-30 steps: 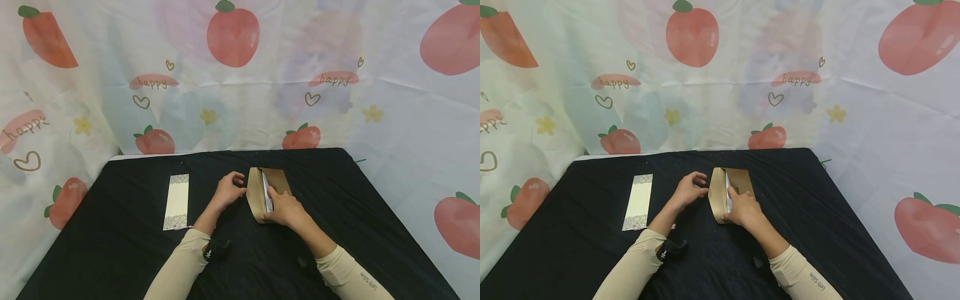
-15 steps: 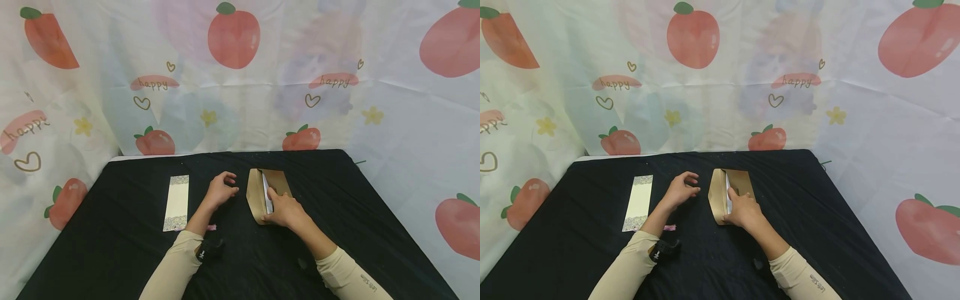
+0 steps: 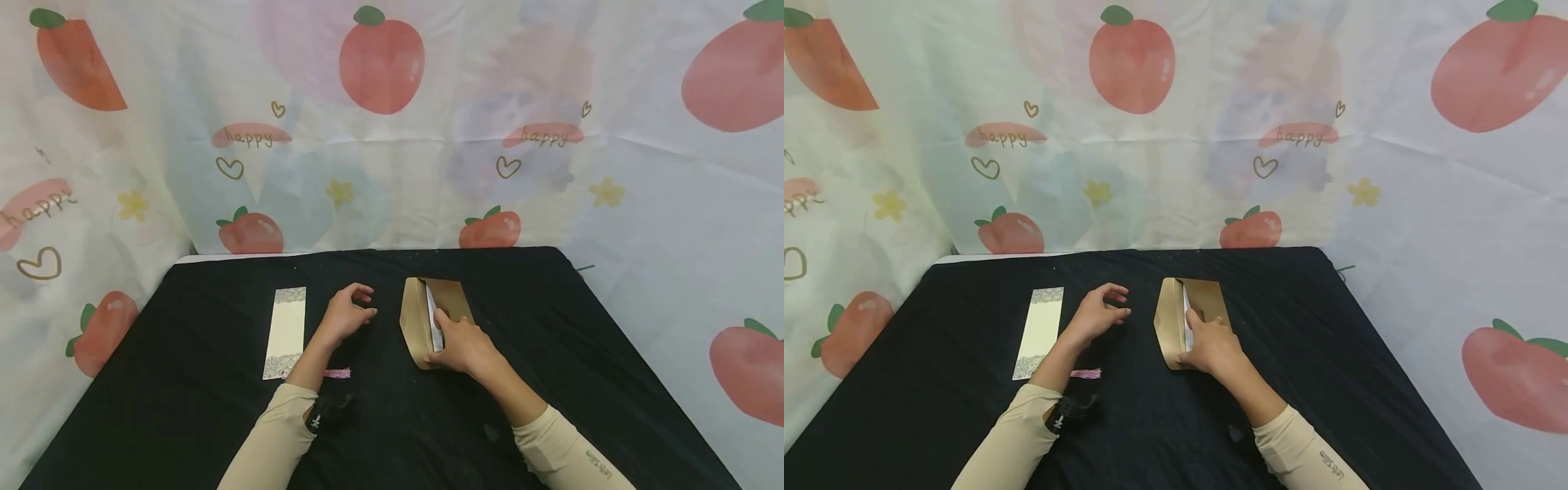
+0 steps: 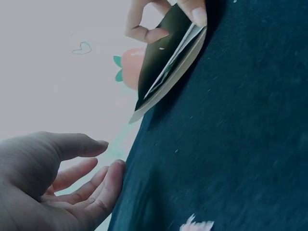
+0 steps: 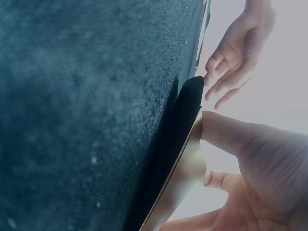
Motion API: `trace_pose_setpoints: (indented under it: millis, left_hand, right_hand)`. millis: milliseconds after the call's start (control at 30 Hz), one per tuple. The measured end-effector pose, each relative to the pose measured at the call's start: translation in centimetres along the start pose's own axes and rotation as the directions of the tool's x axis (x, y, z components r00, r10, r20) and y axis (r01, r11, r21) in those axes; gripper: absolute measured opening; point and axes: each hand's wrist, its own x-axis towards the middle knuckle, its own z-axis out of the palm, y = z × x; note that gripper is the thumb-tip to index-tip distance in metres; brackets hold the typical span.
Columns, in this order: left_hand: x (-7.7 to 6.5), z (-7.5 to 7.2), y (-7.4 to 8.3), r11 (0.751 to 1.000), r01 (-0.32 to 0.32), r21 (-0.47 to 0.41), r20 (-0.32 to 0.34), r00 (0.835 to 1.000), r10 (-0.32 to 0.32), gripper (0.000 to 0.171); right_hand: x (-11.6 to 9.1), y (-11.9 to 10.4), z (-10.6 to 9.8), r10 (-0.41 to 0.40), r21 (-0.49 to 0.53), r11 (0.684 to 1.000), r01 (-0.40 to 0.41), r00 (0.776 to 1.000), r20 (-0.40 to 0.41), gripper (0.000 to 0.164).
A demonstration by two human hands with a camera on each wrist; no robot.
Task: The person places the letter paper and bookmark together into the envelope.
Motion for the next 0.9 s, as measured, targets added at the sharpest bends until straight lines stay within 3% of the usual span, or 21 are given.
trace_pose_setpoints:
  millis: [333,600,900]
  left_hand:
    - [-0.2,-2.5,-0.3,1.000,0.010,-0.023,-0.026,1.000,-0.011,0.040]
    - [-0.3,-5.2,-0.7,0.990,0.040,-0.133,-0.024,0.999,-0.044,0.035]
    - [-0.2,-7.8,-1.6,0.991,0.085,-0.100,-0.026,0.996,-0.088,0.040]
  right_hand:
    - [0.1,-0.1,0.2,0.005,-0.002,1.000,-0.005,1.000,0.005,0.063]
    - [0.0,-0.2,0.2,-0.001,-0.006,1.000,0.001,1.000,0.008,0.062]
    - [0.0,-0.2,0.2,-0.003,-0.013,1.000,0.004,1.000,0.013,0.061]
